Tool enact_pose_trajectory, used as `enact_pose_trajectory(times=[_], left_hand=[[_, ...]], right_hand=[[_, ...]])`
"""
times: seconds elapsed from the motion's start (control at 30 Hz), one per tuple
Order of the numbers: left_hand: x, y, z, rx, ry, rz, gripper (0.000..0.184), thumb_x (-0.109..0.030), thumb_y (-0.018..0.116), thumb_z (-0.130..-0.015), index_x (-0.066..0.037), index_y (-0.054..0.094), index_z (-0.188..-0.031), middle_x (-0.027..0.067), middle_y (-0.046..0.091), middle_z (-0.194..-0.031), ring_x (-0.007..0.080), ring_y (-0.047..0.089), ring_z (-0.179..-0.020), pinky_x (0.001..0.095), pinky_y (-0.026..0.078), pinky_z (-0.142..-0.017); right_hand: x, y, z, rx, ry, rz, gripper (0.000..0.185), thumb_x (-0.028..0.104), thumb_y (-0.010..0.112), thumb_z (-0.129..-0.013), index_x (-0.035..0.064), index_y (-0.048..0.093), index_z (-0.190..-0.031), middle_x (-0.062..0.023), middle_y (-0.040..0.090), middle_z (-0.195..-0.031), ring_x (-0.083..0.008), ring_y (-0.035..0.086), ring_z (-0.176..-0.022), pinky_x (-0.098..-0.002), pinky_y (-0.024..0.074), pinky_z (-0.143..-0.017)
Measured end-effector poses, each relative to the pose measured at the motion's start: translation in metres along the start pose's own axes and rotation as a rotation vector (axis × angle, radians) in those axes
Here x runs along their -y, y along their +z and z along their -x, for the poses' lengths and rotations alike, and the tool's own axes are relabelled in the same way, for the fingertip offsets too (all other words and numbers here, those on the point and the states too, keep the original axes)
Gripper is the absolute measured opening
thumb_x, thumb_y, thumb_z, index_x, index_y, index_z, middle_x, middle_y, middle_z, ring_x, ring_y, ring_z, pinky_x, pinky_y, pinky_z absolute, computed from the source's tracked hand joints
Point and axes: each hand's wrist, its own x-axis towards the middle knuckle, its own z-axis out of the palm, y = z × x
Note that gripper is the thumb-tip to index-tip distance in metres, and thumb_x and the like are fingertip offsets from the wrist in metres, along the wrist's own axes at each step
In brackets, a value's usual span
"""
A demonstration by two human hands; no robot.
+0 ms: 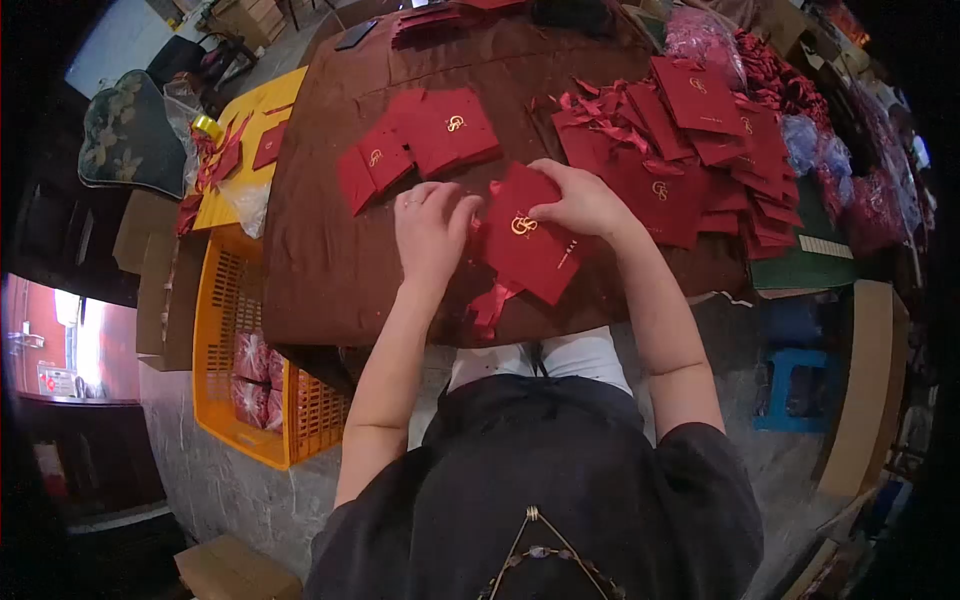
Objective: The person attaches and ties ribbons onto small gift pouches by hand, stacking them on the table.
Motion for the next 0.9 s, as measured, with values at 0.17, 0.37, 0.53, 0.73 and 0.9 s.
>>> enact_pose_trajectory(times=[0.17, 0.37, 0.53, 0.73, 0.9], left_hand=[[0.006, 0.015, 0.004, 0.13, -0.199, 0.12, 0.045, -0.036, 0.085, -0.073, -0.007, 0.075, -0.107, 0.0131, 0.07, -0.104, 0.0341, 0.063, -0.099, 0.0427, 0.05, -0.089], [0.044, 0.018, 0.014, 0.003, -0.114, -0.068, 0.035, -0.022, 0.084, -0.076, -0.004, 0.075, -0.104, 0.0111, 0.067, -0.092, 0.0279, 0.066, -0.084, 0.0393, 0.053, -0.076], [0.051, 0.028, 0.016, 0.048, -0.249, 0.053, 0.029, -0.018, 0.082, -0.077, -0.006, 0.074, -0.101, 0.0115, 0.067, -0.092, 0.03, 0.066, -0.085, 0.0422, 0.052, -0.076], [0.079, 0.033, 0.01, 0.18, -0.528, 0.565, 0.036, -0.008, 0.077, -0.084, 0.001, 0.071, -0.118, 0.0079, 0.074, -0.097, 0.0129, 0.067, -0.086, 0.0292, 0.054, -0.079], [0.054, 0.009, -0.004, 0.248, -0.673, 0.838, 0.038, -0.004, 0.074, -0.089, 0.005, 0.067, -0.125, 0.0054, 0.072, -0.104, 0.0106, 0.066, -0.092, 0.0252, 0.053, -0.082]], right_hand=[[0.003, 0.028, -0.018, 0.016, -0.068, -0.177, 0.064, 0.026, 0.08, -0.08, 0.0061, 0.056, -0.136, -0.0201, 0.068, -0.122, -0.0346, 0.067, -0.111, -0.0403, 0.0518, -0.096], [-0.061, 0.047, -0.051, -0.34, 0.038, -0.143, 0.052, 0.047, 0.069, -0.091, -0.0003, 0.067, -0.114, -0.0195, 0.073, -0.103, -0.0354, 0.071, -0.093, -0.0433, 0.0563, -0.08], [-0.048, 0.062, -0.049, -0.342, 0.336, 0.449, 0.06, 0.06, 0.07, -0.084, 0.0012, 0.071, -0.097, -0.0204, 0.073, -0.088, -0.0362, 0.073, -0.085, -0.046, 0.0572, -0.076], [-0.055, 0.078, -0.073, -0.499, 0.099, 0.333, 0.024, 0.028, 0.074, -0.083, 0.0108, 0.071, -0.1, -0.0124, 0.073, -0.092, -0.0337, 0.071, -0.09, -0.0458, 0.0555, -0.077], [-0.019, 0.062, -0.066, -0.668, -0.278, -0.305, 0.016, 0.008, 0.07, -0.092, 0.002, 0.071, -0.106, -0.0089, 0.073, -0.094, -0.0139, 0.069, -0.085, -0.0278, 0.0542, -0.074]])
